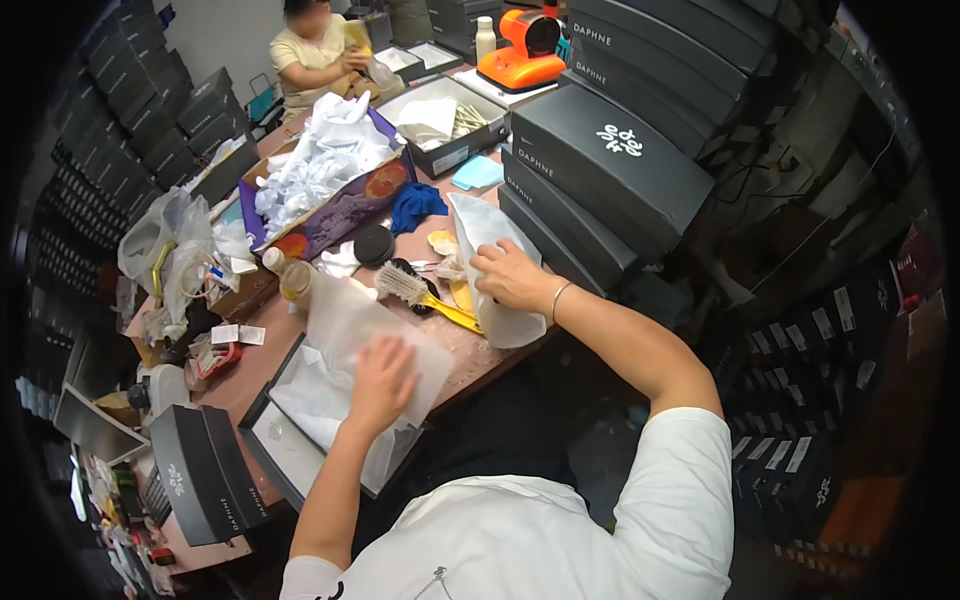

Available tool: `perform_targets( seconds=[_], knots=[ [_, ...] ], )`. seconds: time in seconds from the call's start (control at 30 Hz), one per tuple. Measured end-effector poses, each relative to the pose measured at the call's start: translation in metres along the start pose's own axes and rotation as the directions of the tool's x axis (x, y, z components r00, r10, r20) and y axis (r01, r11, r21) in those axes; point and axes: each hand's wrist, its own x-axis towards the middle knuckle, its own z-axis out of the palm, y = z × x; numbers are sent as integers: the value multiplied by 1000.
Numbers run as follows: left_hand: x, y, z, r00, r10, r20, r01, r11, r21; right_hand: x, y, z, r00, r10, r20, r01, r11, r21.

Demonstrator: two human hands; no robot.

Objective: Cleaning, inspecting, and packaging a pair of black high-heeled shoes into a box.

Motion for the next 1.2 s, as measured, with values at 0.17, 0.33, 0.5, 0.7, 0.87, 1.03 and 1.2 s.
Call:
perform_targets(
  seconds=[0.17, 0.33, 0.5, 0.7, 0.87, 1.03, 1.2],
  knots=[
    [37, -9, 38, 862, -246, 443, 484, 657, -578, 18, 71, -46, 914, 382, -133, -370, 923, 105],
    [40, 8, -20, 707, -274, 652, 449, -538, -713, 59, 11, -144, 867, 98, -489, 62, 951, 302],
    [-3, 73, -47, 875, -325, 358, 45, -684, -728, 67, -143, -171, 860, -219, -461, 475, 675, 565],
    [-160, -13, -79, 522, -829, 200, 165, -132, -977, 48, -204, -119, 793, -589, -154, 274, 118, 955],
    [-202, -42, -152, 748, -663, 26, 608, 668, -430, 48, -190, -89, 935, -356, 15, -179, -432, 884],
    [-133, -85, -98, 442, -897, -1, 397, 197, -896, 76, -238, -57, 997, 41, -67, 40, 465, 884],
    [-94, -82, 10, 411, -911, 31, 213, 63, -975, 123, -251, 2, 981, 114, 158, -194, 642, 742]
  ],
)
